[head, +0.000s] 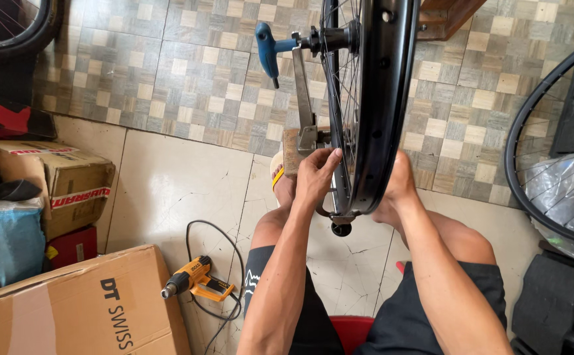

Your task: The person adjusts the spokes of a bicycle wheel mounted on a truing stand. They use a spoke wrench to tighten or loosen individual spokes while rotating the wheel to check alignment against a caliper.

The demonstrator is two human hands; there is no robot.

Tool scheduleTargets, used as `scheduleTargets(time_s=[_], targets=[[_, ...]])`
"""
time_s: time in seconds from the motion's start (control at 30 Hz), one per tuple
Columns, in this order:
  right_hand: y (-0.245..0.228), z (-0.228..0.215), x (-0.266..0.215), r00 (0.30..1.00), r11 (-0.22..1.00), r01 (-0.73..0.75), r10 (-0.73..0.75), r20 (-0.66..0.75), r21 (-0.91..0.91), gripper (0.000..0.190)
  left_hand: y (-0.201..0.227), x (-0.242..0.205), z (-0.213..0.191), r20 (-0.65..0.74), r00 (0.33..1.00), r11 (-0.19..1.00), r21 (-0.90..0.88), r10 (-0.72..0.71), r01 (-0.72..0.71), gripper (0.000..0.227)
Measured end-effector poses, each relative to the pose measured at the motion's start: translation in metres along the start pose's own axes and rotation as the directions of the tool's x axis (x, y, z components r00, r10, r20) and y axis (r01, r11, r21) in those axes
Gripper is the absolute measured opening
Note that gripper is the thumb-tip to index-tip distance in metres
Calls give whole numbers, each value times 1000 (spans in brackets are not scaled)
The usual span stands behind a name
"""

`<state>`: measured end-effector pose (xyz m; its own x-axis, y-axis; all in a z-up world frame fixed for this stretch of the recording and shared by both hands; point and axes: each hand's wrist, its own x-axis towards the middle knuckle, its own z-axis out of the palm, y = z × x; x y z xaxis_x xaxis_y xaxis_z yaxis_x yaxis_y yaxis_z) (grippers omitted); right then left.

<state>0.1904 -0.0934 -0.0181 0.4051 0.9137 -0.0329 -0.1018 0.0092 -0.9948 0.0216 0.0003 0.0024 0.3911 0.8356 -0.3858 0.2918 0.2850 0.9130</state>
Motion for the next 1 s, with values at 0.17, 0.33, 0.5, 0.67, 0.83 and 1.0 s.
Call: scheduleTargets(time_s=[0.17, 0.33, 0.5, 0.67, 0.83, 1.0], targets=[[-35, -16, -14, 949, 978, -204, 210, -235, 51, 17, -25, -10, 5, 129, 992, 999, -46, 9, -3, 52], [-57, -30, -64, 956, 985, -167, 152, -249, -39, 16, -54, -5, 6, 173, 977, 978, -183, 128, -96, 38], [-59, -34, -121, 951, 993, -121, 117, -285, 4, 17, -34, -24, -4, 84, 993, 994, -61, -80, 85, 38], [-65, -39, -143, 944, 998, -18, 35, -327, 54, 19, -15, -23, -7, 137, 976, 979, -87, -172, 185, 34], [-70, -38, -149, 939, 996, -1, 30, -342, 86, 19, -11, -17, -15, 151, 952, 962, 91, -268, 256, 33], [-68, -37, -151, 941, 996, 54, -26, -337, 76, 21, -15, -11, -21, 150, 938, 945, 146, -312, 291, 37]])
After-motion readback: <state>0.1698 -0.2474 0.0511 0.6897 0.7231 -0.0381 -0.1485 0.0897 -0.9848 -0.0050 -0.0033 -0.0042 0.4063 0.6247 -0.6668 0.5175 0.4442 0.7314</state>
